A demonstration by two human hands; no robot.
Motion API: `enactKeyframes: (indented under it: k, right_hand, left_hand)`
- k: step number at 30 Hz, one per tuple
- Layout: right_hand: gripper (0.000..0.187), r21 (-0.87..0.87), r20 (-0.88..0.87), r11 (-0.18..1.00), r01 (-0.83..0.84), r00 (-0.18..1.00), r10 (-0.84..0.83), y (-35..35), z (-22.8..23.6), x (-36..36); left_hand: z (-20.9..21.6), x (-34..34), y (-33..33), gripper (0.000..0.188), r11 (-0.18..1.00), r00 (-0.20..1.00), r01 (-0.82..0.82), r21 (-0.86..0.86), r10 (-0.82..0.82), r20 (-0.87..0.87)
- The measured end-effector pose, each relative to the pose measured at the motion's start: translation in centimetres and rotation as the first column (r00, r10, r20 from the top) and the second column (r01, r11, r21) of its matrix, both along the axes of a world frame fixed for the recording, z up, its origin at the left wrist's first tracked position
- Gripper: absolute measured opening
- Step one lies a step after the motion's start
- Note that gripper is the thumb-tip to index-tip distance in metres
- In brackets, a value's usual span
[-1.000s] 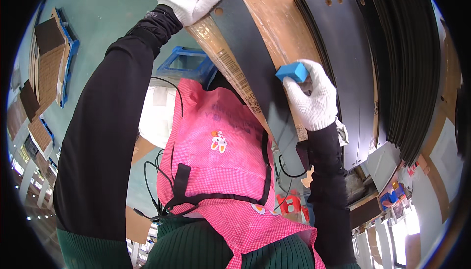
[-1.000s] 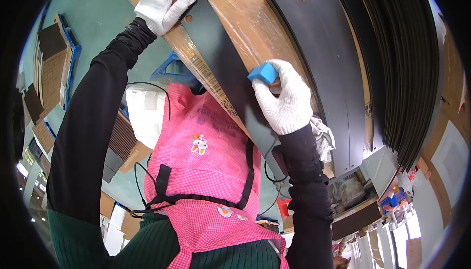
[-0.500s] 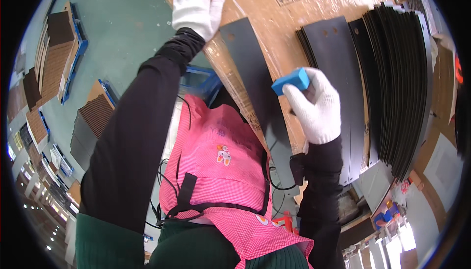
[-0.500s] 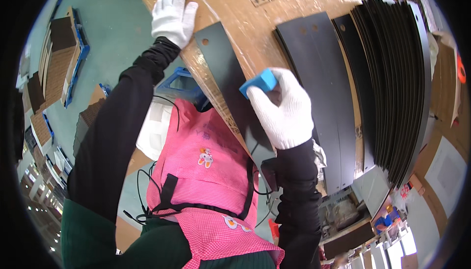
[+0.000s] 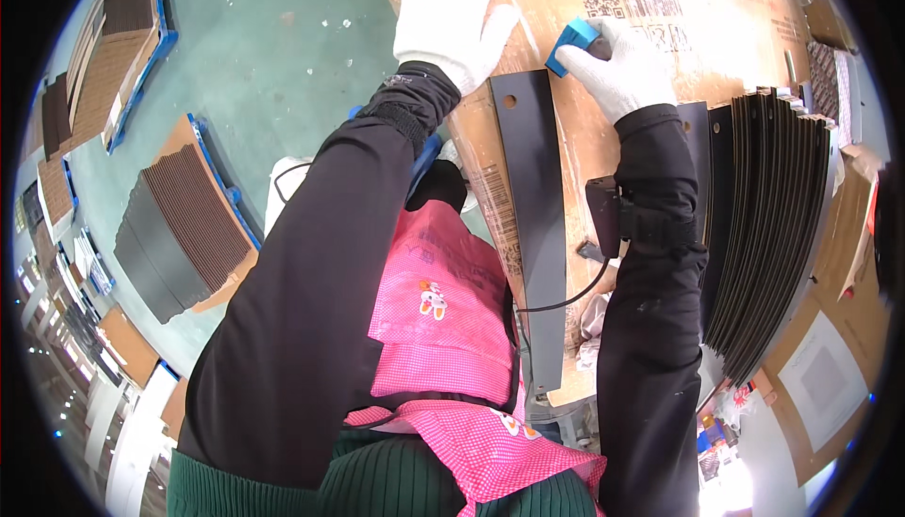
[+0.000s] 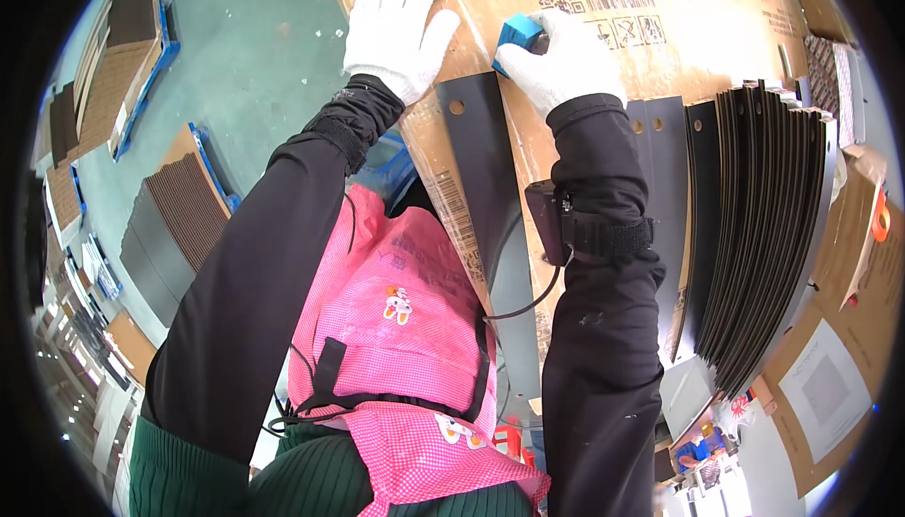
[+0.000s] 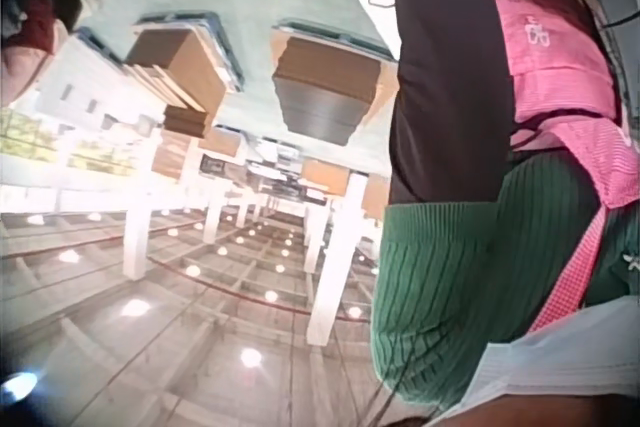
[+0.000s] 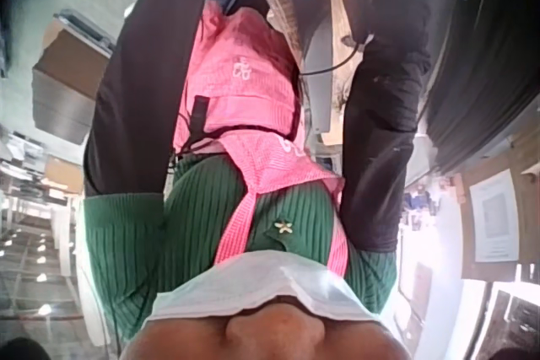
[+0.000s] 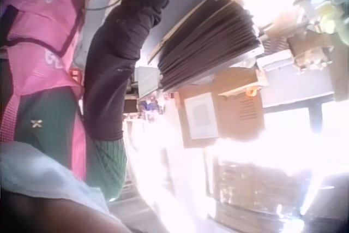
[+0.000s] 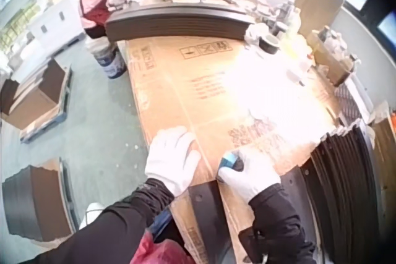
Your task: Cleaning and wiping down long rectangular wooden components on a factory assembly table.
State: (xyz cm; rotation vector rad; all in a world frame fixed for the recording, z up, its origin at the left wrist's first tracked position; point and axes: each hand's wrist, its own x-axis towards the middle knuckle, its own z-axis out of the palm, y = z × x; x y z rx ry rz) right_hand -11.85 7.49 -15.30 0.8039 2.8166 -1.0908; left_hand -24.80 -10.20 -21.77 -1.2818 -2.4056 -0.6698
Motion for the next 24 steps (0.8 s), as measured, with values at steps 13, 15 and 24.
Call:
enactKeyframes:
  k: [13, 15, 24]
  right_hand:
    - [0.044, 0.071, 0.046, 0.997, -0.031, 0.999, 0.028, -0.3, 0.2, 0.0]
    - [0.041, 0.172, 0.056, 0.985, -0.023, 0.998, 0.014, -0.2, 0.8, 0.7]
    - [0.025, -0.753, 0.253, 0.561, 0.343, 0.939, -0.234, -4.6, 7.0, 13.1]
  left_hand:
    - [0.0, 0.2, 0.2, 0.039, 0.999, 1.0, 0.018, 0.045, -0.019, 0.015]
    - [0.0, 0.0, 0.1, 0.039, 0.999, 1.0, 0.016, 0.041, -0.016, 0.001]
    - [0.1, -1.0, -0.4, 0.035, 0.993, 0.999, -0.027, -0.116, 0.023, -0.038]
